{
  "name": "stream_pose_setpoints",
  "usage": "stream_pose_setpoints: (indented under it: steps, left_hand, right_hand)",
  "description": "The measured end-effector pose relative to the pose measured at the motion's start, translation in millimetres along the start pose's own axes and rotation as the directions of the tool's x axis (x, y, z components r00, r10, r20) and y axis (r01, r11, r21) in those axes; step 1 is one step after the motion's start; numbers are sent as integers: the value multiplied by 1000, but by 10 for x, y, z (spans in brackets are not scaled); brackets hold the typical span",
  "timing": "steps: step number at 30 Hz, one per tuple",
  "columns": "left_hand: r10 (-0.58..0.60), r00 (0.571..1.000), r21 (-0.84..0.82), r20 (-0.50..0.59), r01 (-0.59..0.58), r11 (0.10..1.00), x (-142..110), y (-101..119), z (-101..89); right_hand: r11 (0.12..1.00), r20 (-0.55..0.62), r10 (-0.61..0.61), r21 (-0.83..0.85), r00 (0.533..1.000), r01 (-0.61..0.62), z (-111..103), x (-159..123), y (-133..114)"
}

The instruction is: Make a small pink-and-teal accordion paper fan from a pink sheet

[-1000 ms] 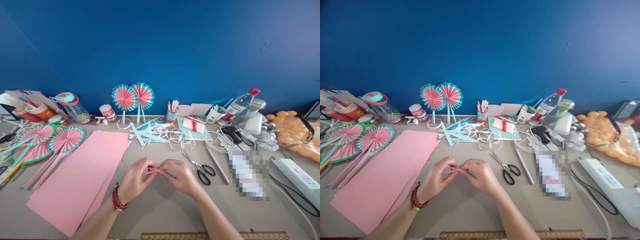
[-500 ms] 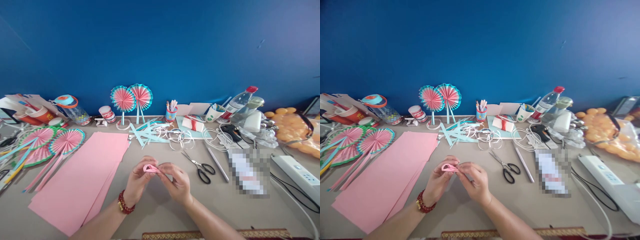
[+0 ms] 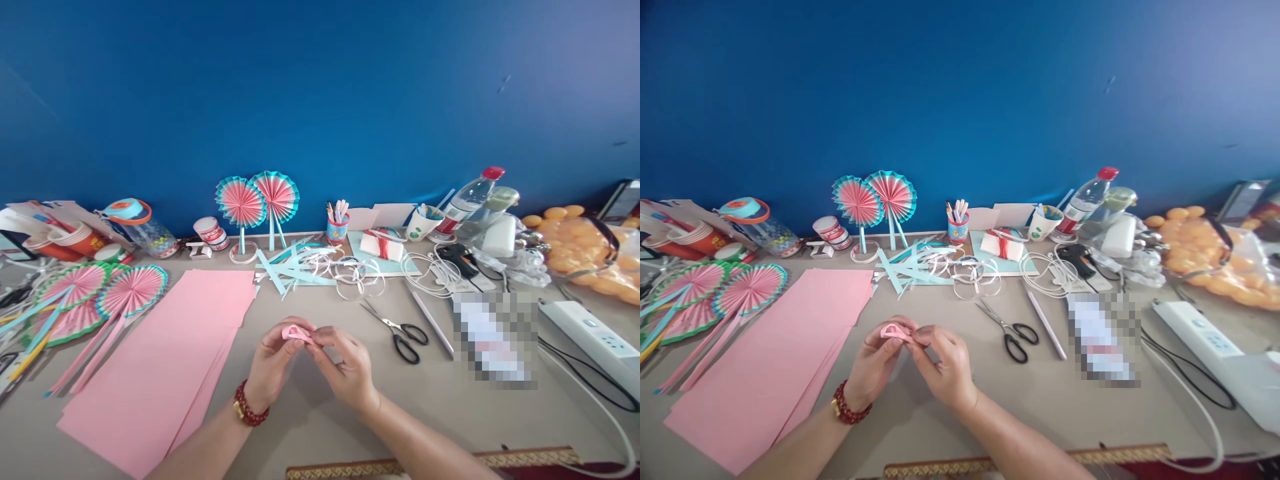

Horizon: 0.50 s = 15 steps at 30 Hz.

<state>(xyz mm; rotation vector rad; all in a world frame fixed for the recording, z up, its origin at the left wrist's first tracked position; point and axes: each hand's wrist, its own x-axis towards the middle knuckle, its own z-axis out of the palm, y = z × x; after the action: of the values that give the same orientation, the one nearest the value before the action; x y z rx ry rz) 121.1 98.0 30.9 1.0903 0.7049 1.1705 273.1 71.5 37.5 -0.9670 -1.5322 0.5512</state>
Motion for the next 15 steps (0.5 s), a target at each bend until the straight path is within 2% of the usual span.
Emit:
stream_pose_setpoints:
  steps: [3,7,12,15]
  left_hand:
    - [-12,1000,-2,5,12,1000,-9,-38,8]
    - [-8,998,-7,-68,8,1000,-24,-66,-12]
    - [3,1000,-86,-4,-3,996,-35,-76,-46]
    - [-44,999,-135,-15,42,990,-35,-93,-46]
  right_hand:
    - [1000,-23,19,24,1000,-19,12,8,-3]
    - [998,-17,53,25,998,-53,55,-7,-11]
    - [995,0,97,7,995,-97,99,-58,6]
    - [992,-3,126,4,992,-126,110,-84,40]
